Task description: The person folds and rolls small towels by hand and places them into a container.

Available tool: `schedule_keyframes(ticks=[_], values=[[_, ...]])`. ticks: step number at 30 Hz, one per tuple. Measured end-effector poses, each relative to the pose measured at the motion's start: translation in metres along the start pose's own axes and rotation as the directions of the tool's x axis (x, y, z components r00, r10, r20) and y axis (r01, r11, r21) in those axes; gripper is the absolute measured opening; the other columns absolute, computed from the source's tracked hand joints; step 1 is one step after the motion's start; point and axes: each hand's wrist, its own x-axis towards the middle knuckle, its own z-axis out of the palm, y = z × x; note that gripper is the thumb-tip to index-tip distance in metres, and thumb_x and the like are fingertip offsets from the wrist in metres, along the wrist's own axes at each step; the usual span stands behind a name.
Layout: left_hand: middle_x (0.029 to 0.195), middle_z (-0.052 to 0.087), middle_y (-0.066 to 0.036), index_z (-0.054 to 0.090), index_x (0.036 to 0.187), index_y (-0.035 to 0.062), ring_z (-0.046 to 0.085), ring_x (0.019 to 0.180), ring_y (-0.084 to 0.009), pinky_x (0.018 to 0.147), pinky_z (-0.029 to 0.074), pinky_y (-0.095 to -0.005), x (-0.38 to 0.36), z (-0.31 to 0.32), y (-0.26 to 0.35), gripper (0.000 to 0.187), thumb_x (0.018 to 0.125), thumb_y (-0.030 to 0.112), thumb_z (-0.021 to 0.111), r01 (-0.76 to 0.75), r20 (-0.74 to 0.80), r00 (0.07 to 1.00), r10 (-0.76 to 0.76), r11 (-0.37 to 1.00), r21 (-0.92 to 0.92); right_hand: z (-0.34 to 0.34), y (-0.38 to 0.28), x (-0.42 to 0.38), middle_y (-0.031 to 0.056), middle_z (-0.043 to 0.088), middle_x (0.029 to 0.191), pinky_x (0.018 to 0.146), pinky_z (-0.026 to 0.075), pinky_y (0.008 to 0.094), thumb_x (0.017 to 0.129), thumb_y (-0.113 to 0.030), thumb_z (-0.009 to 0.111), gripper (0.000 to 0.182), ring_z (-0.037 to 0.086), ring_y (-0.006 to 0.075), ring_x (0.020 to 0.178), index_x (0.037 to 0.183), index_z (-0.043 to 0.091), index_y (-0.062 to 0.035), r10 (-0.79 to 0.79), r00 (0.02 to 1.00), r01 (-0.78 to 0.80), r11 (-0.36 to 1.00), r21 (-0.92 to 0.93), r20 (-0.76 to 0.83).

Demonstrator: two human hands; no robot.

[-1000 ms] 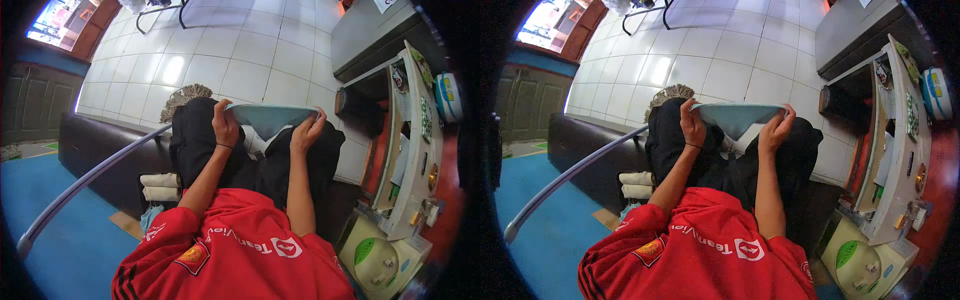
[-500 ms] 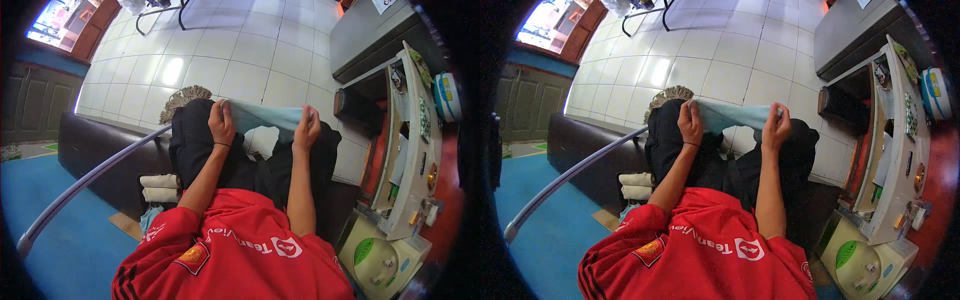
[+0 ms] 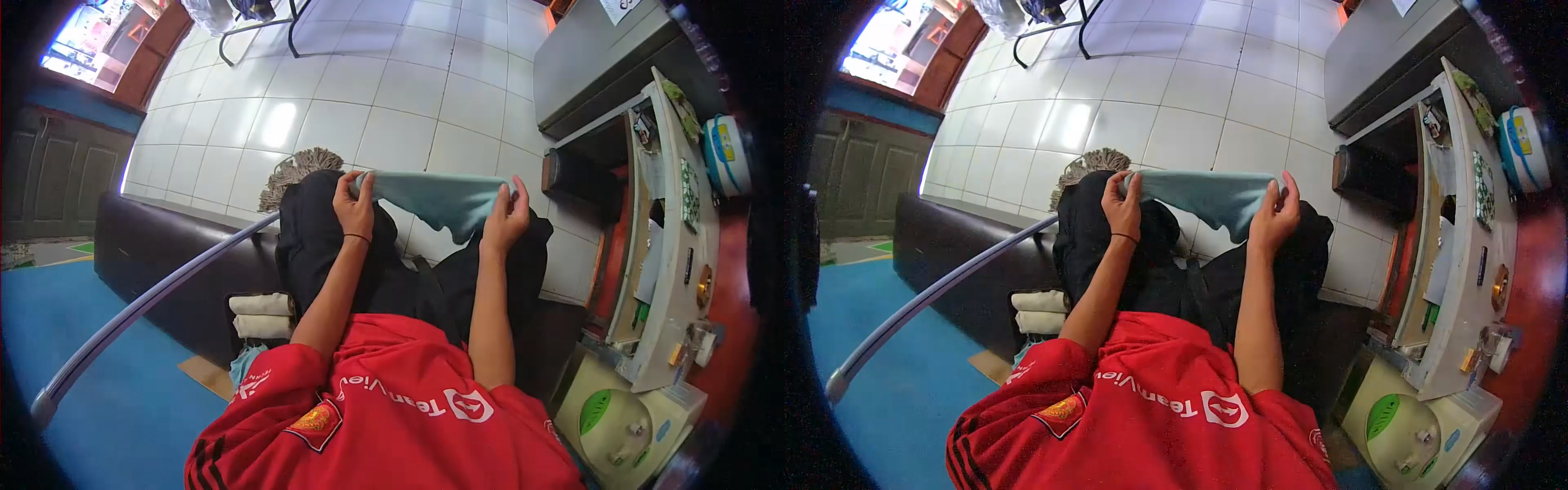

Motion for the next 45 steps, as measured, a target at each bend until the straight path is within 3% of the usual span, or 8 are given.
schedule_keyframes(ticks=[9, 16, 19, 24, 27, 34, 42, 45], values=[[0.098, 0.060, -0.002, 0.057, 0.105, 0.0054, 0.057, 0.083, -0.0104, 0.067, 0.046, -0.0215, -0.004, -0.003, 0.007, 0.029, 0.081, 0.011, 0.072, 0.344, 0.146, 0.936, -0.319, 0.917, -0.201, 0.006, -0.015, -0.007, 0.0053, 0.064, 0.084, 0.064, 0.046, 0.0246, 0.085, -0.011, 0.064, 0.033, 0.058, 0.0109, 0.073, 0.115, 0.056, -0.0017, -0.024, 0.989, -0.002, 0.984, 0.176, 0.145], [0.098, 0.059, -0.005, 0.055, 0.104, 0.0019, 0.058, 0.085, -0.0129, 0.070, 0.048, -0.0229, -0.002, 0.001, 0.018, 0.029, 0.079, 0.000, 0.070, -0.061, -0.039, 0.998, 0.054, 0.972, -0.226, 0.007, -0.015, -0.005, 0.0087, 0.066, 0.088, 0.064, 0.048, 0.0253, 0.083, -0.010, 0.066, 0.033, 0.061, 0.0117, 0.074, 0.114, 0.057, -0.0031, -0.015, 0.995, -0.002, 0.985, 0.175, 0.097], [0.098, 0.061, -0.007, 0.055, 0.104, 0.0014, 0.060, 0.086, -0.0149, 0.074, 0.051, -0.0260, -0.005, -0.009, -0.014, 0.028, 0.080, -0.003, 0.068, 0.229, 0.175, 0.964, -0.198, 0.957, -0.177, 0.019, 0.032, -0.009, 0.0106, 0.068, 0.087, 0.065, 0.050, 0.0265, 0.082, -0.010, 0.066, 0.035, 0.063, 0.0136, 0.074, 0.115, 0.057, -0.0032, 0.065, 0.987, -0.082, 0.991, 0.110, 0.150], [0.097, 0.063, -0.006, 0.057, 0.105, 0.0017, 0.061, 0.080, -0.0127, 0.066, 0.048, -0.0217, -0.016, 0.015, 0.011, 0.030, 0.078, -0.002, 0.069, 0.038, 0.150, 0.989, -0.001, 0.969, -0.244, 0.018, -0.012, -0.012, 0.0109, 0.068, 0.085, 0.067, 0.051, 0.0275, 0.081, -0.009, 0.066, 0.034, 0.065, 0.0151, 0.074, 0.113, 0.057, -0.0002, 0.027, 0.968, -0.081, 0.974, 0.210, 0.250], [0.094, 0.063, -0.005, 0.060, 0.104, 0.0007, 0.060, 0.079, -0.0107, 0.068, 0.048, -0.0210, -0.017, 0.005, 0.003, 0.027, 0.079, 0.000, 0.071, 0.124, 0.170, 0.978, -0.119, 0.992, -0.023, 0.023, 0.012, -0.014, 0.0106, 0.068, 0.084, 0.067, 0.051, 0.0270, 0.080, -0.007, 0.066, 0.033, 0.065, 0.0146, 0.074, 0.111, 0.057, 0.0009, 0.050, 0.941, -0.138, 0.960, 0.243, 0.336], [0.086, 0.064, -0.002, 0.063, 0.098, -0.0010, 0.057, 0.074, -0.0073, 0.065, 0.045, -0.0194, -0.015, 0.006, 0.000, 0.021, 0.080, 0.005, 0.071, 0.366, 0.200, 0.925, -0.322, 0.896, -0.251, 0.027, 0.021, -0.015, 0.0098, 0.067, 0.084, 0.066, 0.050, 0.0270, 0.080, -0.006, 0.067, 0.031, 0.063, 0.0140, 0.073, 0.109, 0.059, 0.0006, 0.165, 0.907, -0.308, 0.887, 0.344, 0.388], [0.088, 0.062, -0.004, 0.061, 0.092, 0.0007, 0.058, 0.075, -0.0084, 0.064, 0.046, -0.0210, -0.021, 0.010, 0.034, 0.014, 0.080, 0.001, 0.069, -0.031, 0.116, 0.992, 0.053, 0.982, -0.189, 0.020, -0.014, -0.015, 0.0066, 0.065, 0.078, 0.062, 0.047, 0.0257, 0.086, -0.021, 0.064, 0.021, 0.060, 0.0130, 0.069, 0.092, 0.062, -0.0013, -0.018, 0.995, 0.000, 0.983, 0.181, 0.095], [0.082, 0.062, -0.001, 0.060, 0.096, 0.0010, 0.057, 0.071, -0.0082, 0.063, 0.048, -0.0215, -0.022, 0.002, 0.002, 0.019, 0.081, 0.005, 0.071, 0.245, 0.224, 0.947, -0.229, 0.969, -0.044, 0.026, 0.010, -0.015, 0.0041, 0.063, 0.073, 0.059, 0.045, 0.0243, 0.088, -0.024, 0.063, 0.022, 0.058, 0.0118, 0.065, 0.089, 0.062, -0.0015, 0.076, 0.967, -0.069, 0.997, -0.035, 0.241]])
